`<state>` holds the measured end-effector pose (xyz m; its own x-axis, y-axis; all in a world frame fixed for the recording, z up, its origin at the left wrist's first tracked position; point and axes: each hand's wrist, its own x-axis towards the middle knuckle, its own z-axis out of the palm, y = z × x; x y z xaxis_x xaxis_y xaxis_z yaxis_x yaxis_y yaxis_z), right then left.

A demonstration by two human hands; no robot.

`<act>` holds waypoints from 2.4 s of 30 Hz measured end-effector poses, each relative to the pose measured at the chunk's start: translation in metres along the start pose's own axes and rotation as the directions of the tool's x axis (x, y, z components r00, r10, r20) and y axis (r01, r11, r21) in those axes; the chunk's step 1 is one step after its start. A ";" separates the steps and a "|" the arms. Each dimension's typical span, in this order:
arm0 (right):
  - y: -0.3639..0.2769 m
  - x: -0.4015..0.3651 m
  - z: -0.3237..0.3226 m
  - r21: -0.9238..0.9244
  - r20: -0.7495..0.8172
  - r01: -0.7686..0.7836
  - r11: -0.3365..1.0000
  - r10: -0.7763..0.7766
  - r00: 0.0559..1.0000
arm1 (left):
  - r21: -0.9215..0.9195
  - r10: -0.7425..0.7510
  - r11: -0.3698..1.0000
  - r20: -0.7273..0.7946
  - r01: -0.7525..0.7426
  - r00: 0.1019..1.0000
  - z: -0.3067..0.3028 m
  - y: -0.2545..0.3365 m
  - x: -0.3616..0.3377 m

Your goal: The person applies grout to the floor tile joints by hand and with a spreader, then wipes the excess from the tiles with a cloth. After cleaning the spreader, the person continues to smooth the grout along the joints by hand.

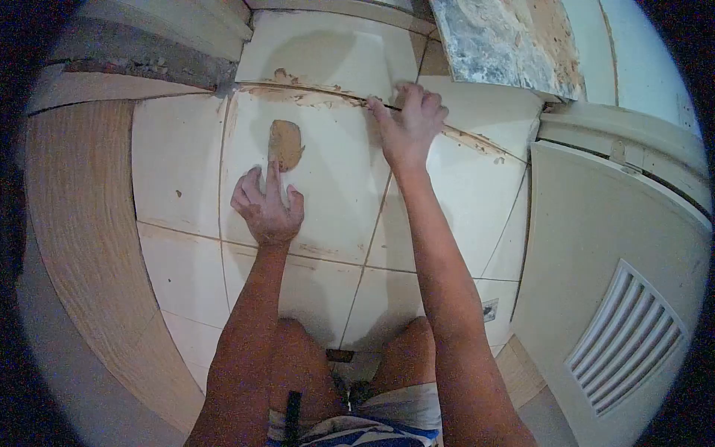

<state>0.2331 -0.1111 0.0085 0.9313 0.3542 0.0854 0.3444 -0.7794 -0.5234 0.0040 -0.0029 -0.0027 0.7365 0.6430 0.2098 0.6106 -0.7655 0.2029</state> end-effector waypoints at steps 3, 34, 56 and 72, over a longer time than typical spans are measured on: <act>0.014 -0.013 0.003 -0.032 -0.015 0.034 0.999 -0.034 0.999 | -0.047 -0.005 0.999 0.038 0.007 0.999 -0.001 0.001 -0.001; -0.018 0.030 0.006 -0.282 0.196 0.033 0.959 0.024 0.980 | -0.048 -0.014 0.999 0.042 0.015 0.999 -0.001 -0.002 -0.002; -0.006 0.026 0.010 -0.102 0.234 -0.134 0.986 0.155 0.960 | -0.055 -0.030 0.998 -0.002 0.030 1.000 0.001 -0.004 0.000; -0.013 0.013 0.016 -0.025 0.031 0.018 1.000 -0.017 0.999 | -0.059 -0.031 0.998 -0.018 0.030 0.999 -0.001 -0.003 0.000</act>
<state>0.2394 -0.0880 0.0026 0.9211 0.3834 0.0677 0.3638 -0.7855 -0.5006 0.0020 -0.0001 -0.0021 0.7120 0.6666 0.2207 0.6140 -0.7435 0.2651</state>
